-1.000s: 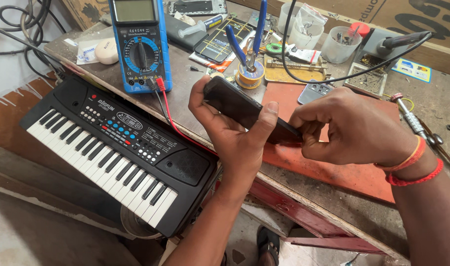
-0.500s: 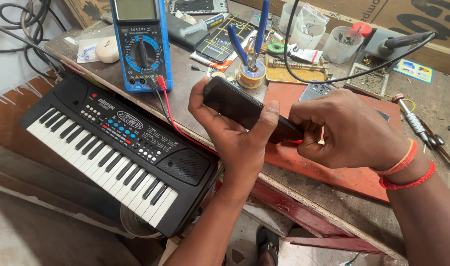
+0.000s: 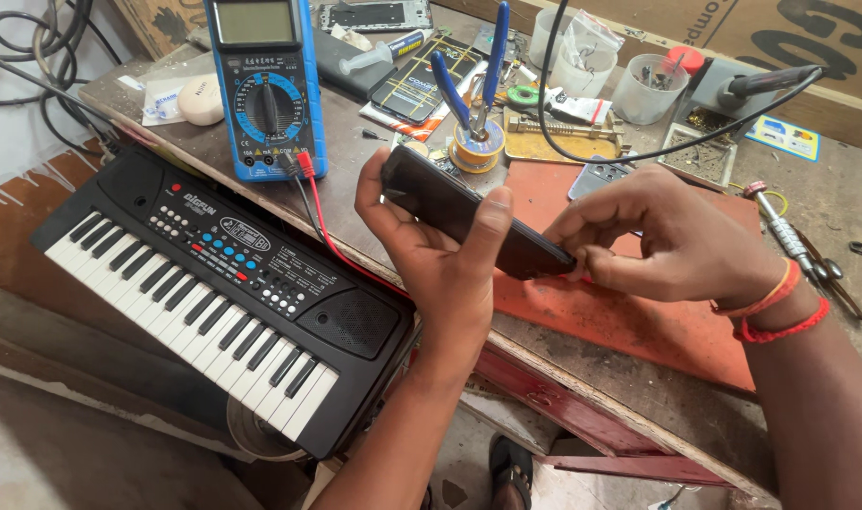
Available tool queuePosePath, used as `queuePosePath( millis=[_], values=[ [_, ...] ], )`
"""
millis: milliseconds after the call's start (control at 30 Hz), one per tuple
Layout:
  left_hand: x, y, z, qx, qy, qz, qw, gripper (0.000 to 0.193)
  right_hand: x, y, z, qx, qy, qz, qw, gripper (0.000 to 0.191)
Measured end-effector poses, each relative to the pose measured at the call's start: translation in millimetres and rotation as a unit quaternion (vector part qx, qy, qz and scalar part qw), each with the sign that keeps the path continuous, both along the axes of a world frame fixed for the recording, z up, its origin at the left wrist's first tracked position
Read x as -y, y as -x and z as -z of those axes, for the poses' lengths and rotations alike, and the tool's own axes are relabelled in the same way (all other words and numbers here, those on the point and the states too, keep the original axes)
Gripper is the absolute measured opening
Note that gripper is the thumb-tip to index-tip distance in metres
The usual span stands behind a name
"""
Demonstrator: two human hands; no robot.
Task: The person pries open the back cover of a smartphone using a screwdriver, working the tool around the edge of the device. They then separate the back panel, lift out the battery, and work on the exposed internal components on the workbench.
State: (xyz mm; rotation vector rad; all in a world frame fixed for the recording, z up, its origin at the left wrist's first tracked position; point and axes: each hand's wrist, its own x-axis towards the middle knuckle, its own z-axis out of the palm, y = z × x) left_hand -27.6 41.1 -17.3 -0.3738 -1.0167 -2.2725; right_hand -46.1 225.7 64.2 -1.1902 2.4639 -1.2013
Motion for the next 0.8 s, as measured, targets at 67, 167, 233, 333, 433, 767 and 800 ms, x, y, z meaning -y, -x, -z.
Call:
queuePosePath(
  millis=[67, 167, 233, 333, 433, 767, 800],
  values=[
    [2.2, -1.5, 0.4, 0.009, 0.002, 0.0, 1.0, 0.082, -3.3, 1.8, 0.3, 0.053, 0.0, 0.006, 0.999, 0.032],
    [4.5, -0.7, 1.0, 0.021, 0.006, -0.008, 1.0, 0.075, -3.4, 2.4, 0.3, 0.082, -0.007, 0.012, 0.997, 0.033],
    [4.2, 0.4, 1.7, 0.025, 0.009, -0.015, 1.0, 0.072, -2.8, 2.1, -0.2, 0.085, -0.017, 0.019, 0.996, 0.032],
    [4.3, 1.4, 3.3, 0.027, 0.017, -0.02, 0.999, 0.071, -3.1, 2.7, -0.1, 0.091, -0.032, 0.034, 0.995, 0.032],
    [4.8, 1.7, 4.4, 0.027, 0.021, -0.018, 0.999, 0.071, -5.8, 5.1, 1.2, 0.097, -0.036, 0.038, 0.994, 0.033],
    [3.6, 3.4, 0.4, 0.031, 0.013, -0.028, 0.999, 0.066, -17.9, 11.0, 14.6, 0.108, -0.017, 0.082, 0.991, 0.03],
    [3.3, 3.4, -0.3, 0.032, 0.01, -0.028, 0.999, 0.065, -18.8, 11.6, 15.7, 0.11, -0.019, 0.095, 0.989, 0.029]
  ],
)
